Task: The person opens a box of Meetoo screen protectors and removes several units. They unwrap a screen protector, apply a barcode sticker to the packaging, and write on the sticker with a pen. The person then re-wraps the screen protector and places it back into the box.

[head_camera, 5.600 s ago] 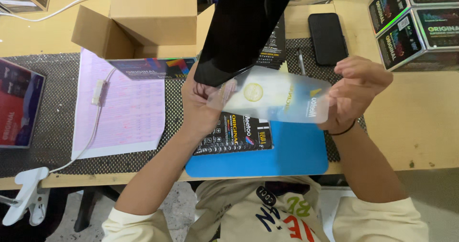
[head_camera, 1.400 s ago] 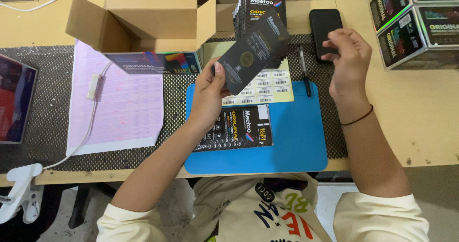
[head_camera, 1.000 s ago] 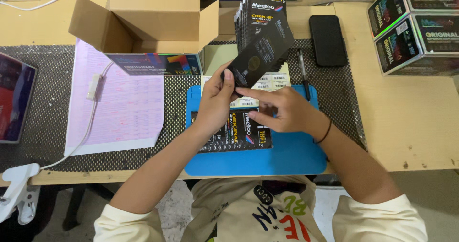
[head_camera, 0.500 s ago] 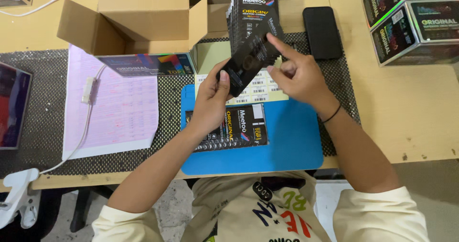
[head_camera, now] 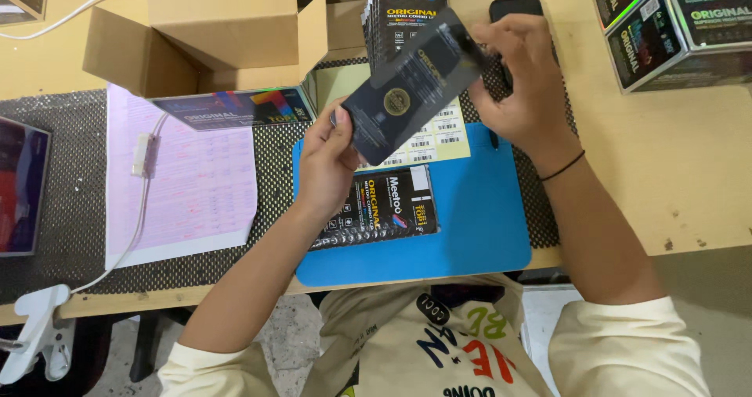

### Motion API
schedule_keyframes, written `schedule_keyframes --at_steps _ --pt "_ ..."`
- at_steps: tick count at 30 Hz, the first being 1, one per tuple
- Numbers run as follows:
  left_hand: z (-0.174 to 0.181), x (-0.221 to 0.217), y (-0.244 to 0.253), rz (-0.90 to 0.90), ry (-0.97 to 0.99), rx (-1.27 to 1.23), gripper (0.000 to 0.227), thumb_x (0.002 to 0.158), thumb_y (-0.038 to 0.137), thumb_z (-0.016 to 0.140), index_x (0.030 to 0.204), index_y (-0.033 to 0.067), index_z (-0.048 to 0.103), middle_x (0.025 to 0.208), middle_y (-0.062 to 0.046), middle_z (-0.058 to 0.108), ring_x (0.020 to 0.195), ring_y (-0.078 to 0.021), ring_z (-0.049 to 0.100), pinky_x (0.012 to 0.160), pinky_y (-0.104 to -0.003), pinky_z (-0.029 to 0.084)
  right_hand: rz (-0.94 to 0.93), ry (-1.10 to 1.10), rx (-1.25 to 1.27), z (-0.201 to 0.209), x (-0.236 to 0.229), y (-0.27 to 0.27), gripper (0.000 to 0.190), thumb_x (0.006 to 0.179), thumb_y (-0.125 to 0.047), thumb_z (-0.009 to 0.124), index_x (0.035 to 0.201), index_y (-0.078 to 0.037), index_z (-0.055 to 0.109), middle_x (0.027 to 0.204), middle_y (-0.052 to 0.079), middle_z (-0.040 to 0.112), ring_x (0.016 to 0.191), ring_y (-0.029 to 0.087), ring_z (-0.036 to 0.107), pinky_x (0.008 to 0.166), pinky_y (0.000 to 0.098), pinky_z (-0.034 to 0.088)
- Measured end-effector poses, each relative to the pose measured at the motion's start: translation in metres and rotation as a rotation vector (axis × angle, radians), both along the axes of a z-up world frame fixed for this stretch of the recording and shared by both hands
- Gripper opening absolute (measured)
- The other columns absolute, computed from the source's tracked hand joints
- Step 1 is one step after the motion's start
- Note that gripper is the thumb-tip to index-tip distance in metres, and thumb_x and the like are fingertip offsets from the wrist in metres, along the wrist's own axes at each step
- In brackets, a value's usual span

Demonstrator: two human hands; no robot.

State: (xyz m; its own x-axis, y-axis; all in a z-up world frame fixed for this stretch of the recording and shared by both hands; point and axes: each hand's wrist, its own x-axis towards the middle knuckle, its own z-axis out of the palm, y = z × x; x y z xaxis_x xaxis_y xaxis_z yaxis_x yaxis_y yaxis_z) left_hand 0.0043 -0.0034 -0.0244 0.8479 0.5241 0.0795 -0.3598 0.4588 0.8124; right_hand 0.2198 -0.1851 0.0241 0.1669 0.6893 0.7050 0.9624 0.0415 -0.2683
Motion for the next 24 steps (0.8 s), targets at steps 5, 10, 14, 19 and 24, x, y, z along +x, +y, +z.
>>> schedule_keyframes --at_steps 5,10,14,19,24 --pt "0.003 -0.004 -0.002 -0.117 -0.011 -0.131 0.036 0.105 0.024 0.054 0.125 -0.0041 0.064 0.087 -0.01 0.064 0.074 -0.0217 0.062 0.063 -0.035 0.054 0.102 -0.214 0.175 -0.001 0.017 -0.015 0.027 0.096 -0.011 0.085 0.118 -0.011 0.07 0.138 0.019 0.045 0.125 0.038 0.049 0.097 0.0535 0.053" --pt "0.031 -0.003 -0.009 -0.409 0.161 0.102 0.066 0.104 0.051 0.037 0.113 -0.0043 0.072 0.105 -0.02 0.078 0.09 -0.0325 0.08 0.08 -0.046 0.069 0.238 0.117 0.256 0.017 -0.003 -0.014 0.017 0.099 0.002 0.079 0.095 -0.007 0.064 0.145 0.013 0.047 0.139 0.034 0.045 0.111 0.0507 0.046" --pt "0.03 -0.001 -0.014 -0.49 0.342 0.196 0.078 0.095 0.064 0.032 0.121 0.0002 0.069 0.107 -0.02 0.077 0.099 -0.0334 0.078 0.092 -0.046 0.065 0.357 0.683 0.073 0.006 -0.005 -0.015 0.023 0.103 -0.023 0.068 0.098 -0.007 0.052 0.104 0.014 0.062 0.066 0.01 0.041 0.064 0.0269 0.038" --pt "0.023 -0.002 -0.014 -0.559 0.155 0.267 0.079 0.098 0.067 0.03 0.138 0.0053 0.059 0.119 -0.016 0.075 0.113 -0.0332 0.074 0.096 -0.053 0.066 0.062 1.04 -0.023 0.012 -0.027 -0.005 0.03 0.097 -0.023 0.079 0.081 -0.019 0.054 0.07 -0.009 0.048 0.063 0.002 0.046 0.055 0.0198 0.043" --pt "0.025 -0.006 -0.021 -0.382 0.158 0.602 0.023 0.109 0.025 0.052 0.125 0.0108 0.061 0.082 0.006 0.052 0.07 -0.0063 0.043 0.067 -0.023 0.039 0.109 1.11 -0.102 0.0 -0.031 0.005 0.017 0.102 -0.027 0.07 0.092 -0.015 0.062 0.086 -0.002 0.067 0.074 0.008 0.065 0.064 0.0246 0.057"
